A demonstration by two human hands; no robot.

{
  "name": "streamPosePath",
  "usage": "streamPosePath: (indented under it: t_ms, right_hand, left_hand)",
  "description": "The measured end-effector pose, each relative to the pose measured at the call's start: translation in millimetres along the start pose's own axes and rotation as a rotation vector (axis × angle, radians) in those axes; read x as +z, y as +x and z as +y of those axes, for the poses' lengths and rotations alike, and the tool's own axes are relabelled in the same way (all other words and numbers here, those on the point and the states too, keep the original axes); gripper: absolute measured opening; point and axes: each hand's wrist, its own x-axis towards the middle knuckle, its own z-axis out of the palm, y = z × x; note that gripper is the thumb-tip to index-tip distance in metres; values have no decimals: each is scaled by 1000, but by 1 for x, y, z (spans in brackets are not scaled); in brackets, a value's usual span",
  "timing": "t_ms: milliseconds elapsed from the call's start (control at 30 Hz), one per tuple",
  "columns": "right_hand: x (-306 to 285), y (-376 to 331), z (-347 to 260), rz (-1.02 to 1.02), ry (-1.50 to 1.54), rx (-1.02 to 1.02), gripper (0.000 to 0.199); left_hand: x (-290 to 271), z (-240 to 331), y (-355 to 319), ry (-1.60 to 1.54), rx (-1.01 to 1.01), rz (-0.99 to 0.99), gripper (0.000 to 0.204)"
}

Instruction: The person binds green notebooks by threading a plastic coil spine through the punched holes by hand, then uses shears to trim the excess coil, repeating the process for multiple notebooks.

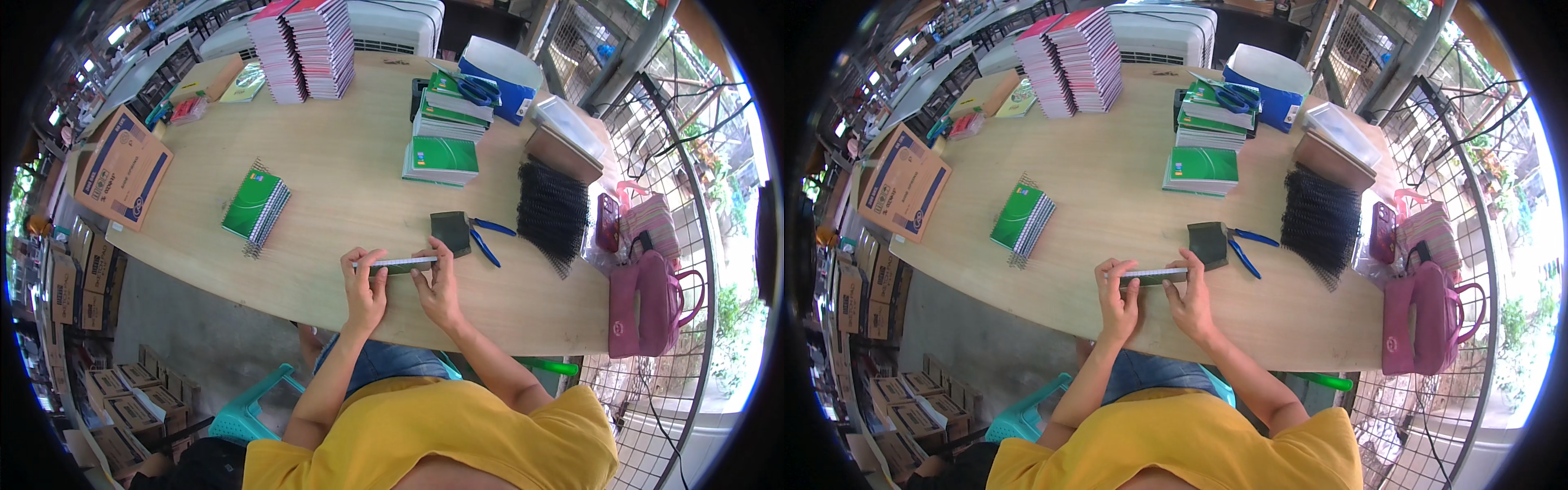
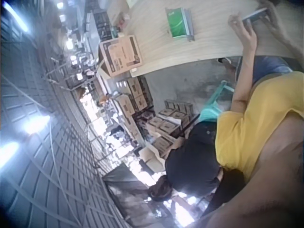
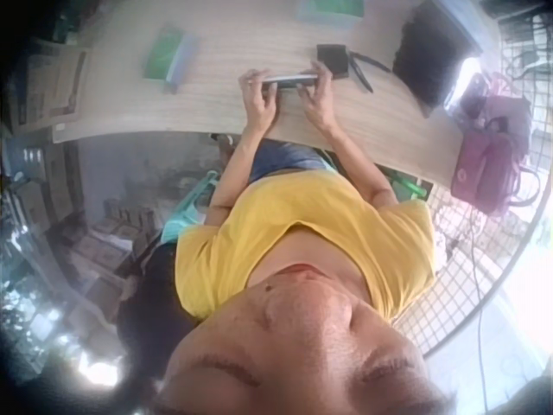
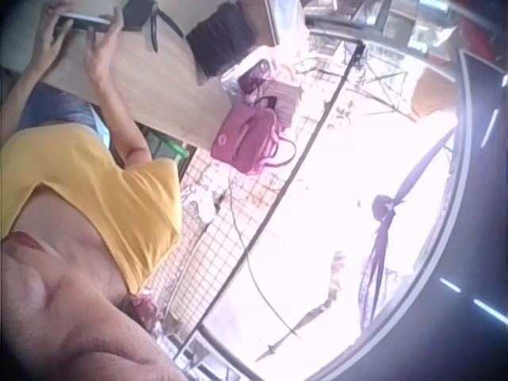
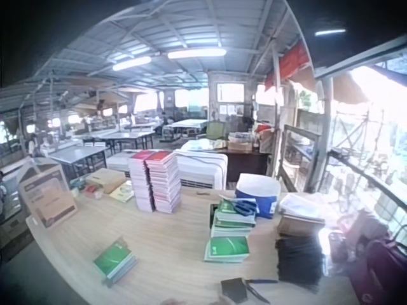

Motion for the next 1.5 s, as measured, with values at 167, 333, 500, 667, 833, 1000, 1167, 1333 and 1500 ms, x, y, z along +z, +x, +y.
streamPosePath:
  t_ms: [167, 333, 500, 667, 833, 1000, 1167, 1333, 1500]
  right_hand:
    - [-2, -1, -3, -66, -74, 30, 61]
    - [-41, 7, -39, 157, -230, -192, 53]
    - [-185, 26, 17, 377, -907, -113, 32]
    - [-210, 41, 21, 284, -1185, -326, 26]
    - [-234, 45, 20, 254, -1195, -478, 26]
    - [-246, 36, 10, 14, -1210, -375, 29]
    - [-211, 31, -24, -77, -880, -280, 25]
    - [-143, 28, -47, -188, -472, -114, 20]
    - [-121, 34, -37, -258, -345, -93, 20]
  left_hand:
    - [6, 6, 0, -16, -61, -28, 22]
    - [4, -11, -4, -24, -39, 5, 14]
    - [13, 7, -4, -59, 63, -69, 14]
    - [28, 9, -2, -132, -16, -77, 13]
    - [27, 4, -4, -86, 35, -50, 14]
    - [29, -1, -6, -121, -46, -71, 17]
    - [30, 6, -5, -125, -80, -79, 17]
    - [27, 8, -3, -80, -30, -68, 15]
    - [23, 9, -3, -74, -19, -62, 13]
